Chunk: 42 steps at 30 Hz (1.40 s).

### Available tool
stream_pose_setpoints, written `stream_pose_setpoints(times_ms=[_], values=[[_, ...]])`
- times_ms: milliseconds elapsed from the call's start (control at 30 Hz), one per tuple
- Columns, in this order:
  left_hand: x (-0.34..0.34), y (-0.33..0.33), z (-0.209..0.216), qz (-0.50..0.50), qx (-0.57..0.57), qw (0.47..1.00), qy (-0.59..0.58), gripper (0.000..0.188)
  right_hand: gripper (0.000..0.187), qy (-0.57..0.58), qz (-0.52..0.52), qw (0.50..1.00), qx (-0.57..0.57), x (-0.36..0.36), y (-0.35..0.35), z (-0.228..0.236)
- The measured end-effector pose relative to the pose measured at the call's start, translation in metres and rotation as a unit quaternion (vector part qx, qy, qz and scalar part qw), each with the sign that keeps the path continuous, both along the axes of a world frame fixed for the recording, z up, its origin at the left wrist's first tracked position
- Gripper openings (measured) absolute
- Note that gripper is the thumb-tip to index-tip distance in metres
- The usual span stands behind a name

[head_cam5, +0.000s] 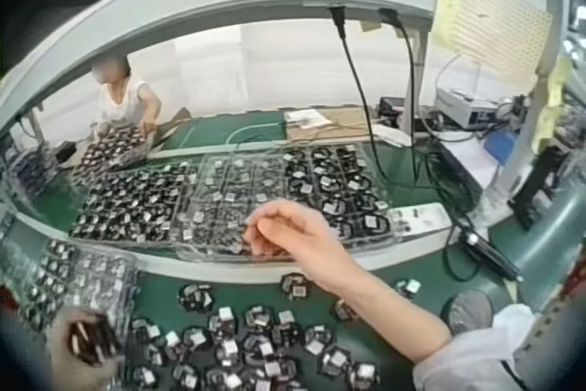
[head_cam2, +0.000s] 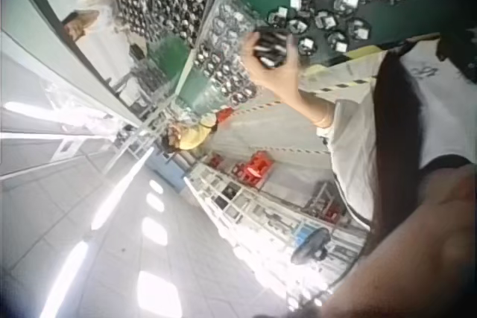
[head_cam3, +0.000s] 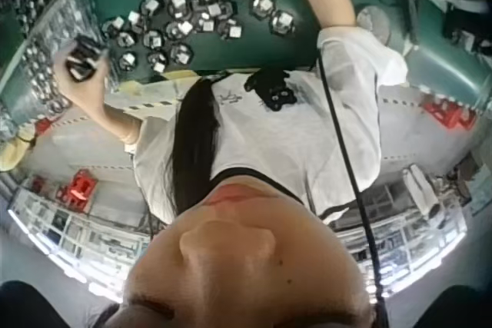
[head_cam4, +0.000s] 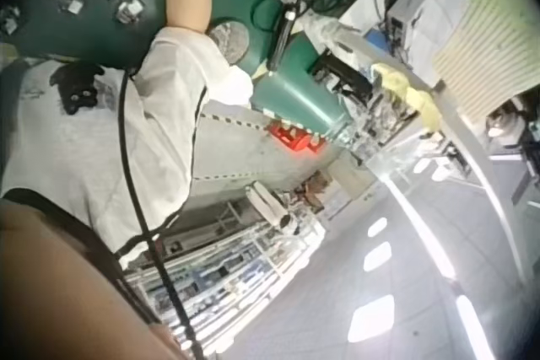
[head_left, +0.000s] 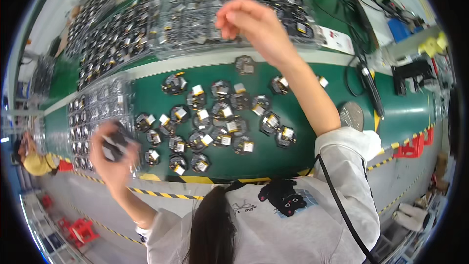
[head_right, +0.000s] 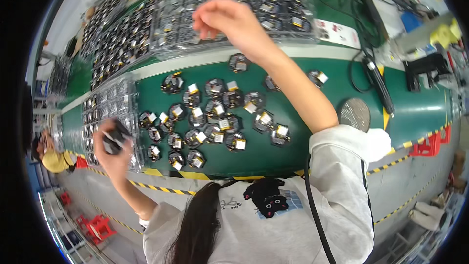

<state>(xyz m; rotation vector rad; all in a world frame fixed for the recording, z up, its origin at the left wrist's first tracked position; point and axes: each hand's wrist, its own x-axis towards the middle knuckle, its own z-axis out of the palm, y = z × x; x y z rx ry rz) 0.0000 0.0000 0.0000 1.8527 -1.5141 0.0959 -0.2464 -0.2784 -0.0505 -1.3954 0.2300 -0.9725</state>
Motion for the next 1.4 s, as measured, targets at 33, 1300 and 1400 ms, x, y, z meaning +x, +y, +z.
stream_pose_setpoints(times_ms=[33,1300,1400], values=[[-0.027,-0.008,-0.014,-0.087,0.039,0.994,0.056,0.048,0.02,-0.019,-0.017,0.999,-0.034,-0.011,0.003,0.02],[-0.29,-0.018,-0.142,-0.314,0.133,0.94,-0.006,0.058,0.045,0.421,-0.236,0.812,-0.329,-0.22,0.14,-0.082],[-0.276,0.004,-0.144,-0.352,-0.006,0.936,-0.006,0.047,0.047,0.405,-0.202,0.817,-0.357,-0.208,0.139,-0.077]])
